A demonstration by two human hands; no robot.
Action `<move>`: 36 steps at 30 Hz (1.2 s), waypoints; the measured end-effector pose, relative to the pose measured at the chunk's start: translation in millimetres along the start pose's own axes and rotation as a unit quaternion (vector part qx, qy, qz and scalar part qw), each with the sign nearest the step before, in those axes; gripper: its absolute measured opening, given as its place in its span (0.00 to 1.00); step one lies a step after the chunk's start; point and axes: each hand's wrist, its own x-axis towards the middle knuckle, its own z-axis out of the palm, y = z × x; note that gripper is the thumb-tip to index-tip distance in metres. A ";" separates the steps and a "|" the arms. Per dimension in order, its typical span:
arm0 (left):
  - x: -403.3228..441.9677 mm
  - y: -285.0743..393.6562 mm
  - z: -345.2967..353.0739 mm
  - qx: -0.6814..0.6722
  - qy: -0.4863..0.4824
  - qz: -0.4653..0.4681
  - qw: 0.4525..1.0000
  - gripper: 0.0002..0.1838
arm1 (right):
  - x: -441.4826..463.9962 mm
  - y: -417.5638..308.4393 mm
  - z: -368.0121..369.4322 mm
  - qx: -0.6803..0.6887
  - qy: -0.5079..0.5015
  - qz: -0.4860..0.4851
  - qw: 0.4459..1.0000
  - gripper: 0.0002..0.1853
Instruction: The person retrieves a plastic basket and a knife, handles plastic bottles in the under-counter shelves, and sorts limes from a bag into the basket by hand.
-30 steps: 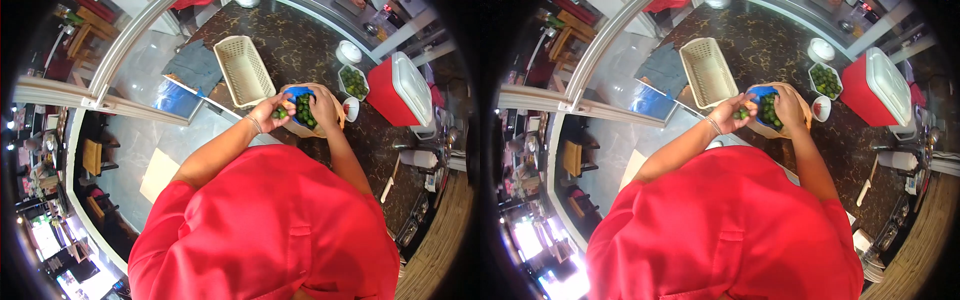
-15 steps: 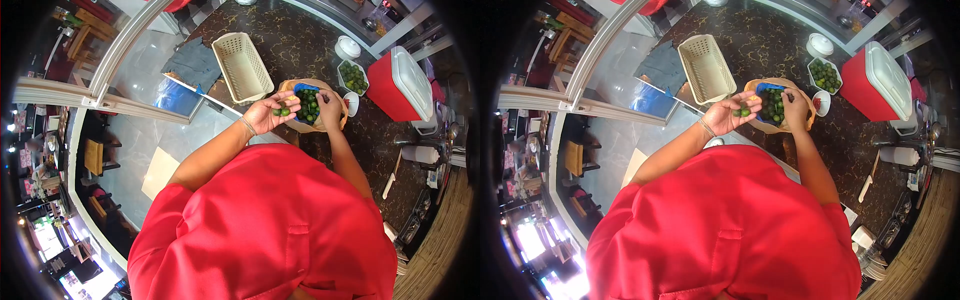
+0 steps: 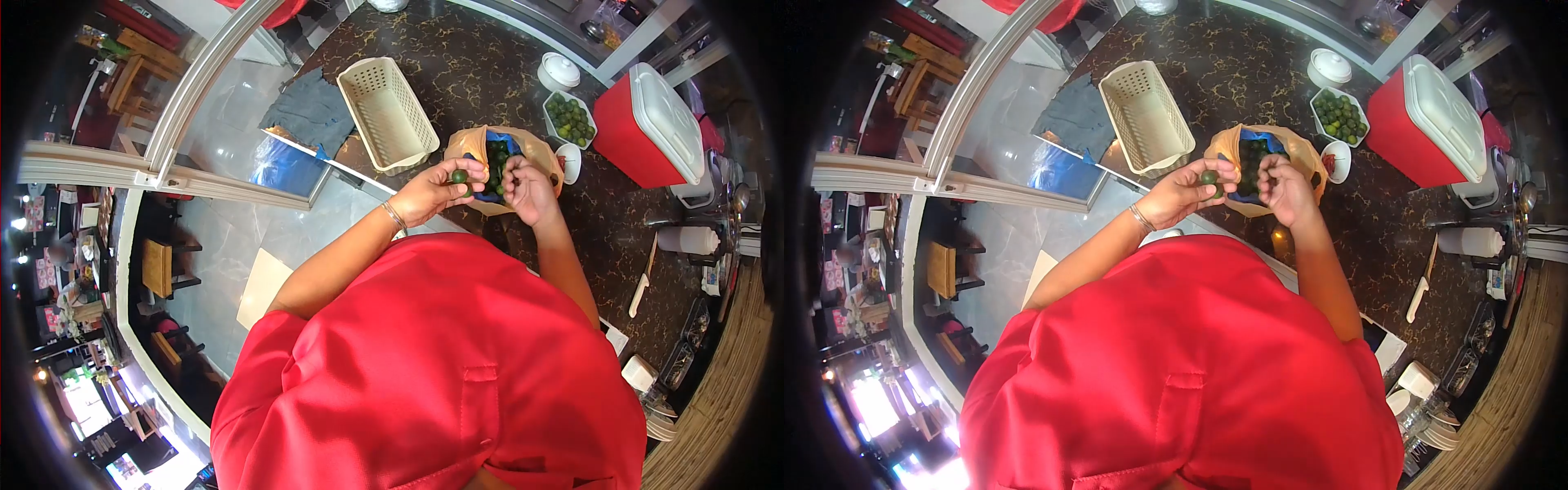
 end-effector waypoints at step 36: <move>-9.0 58.0 -81.9 0.685 0.232 -0.035 0.689 0.22 | 111.8 42.5 106.9 -0.675 0.066 -0.205 0.706 0.19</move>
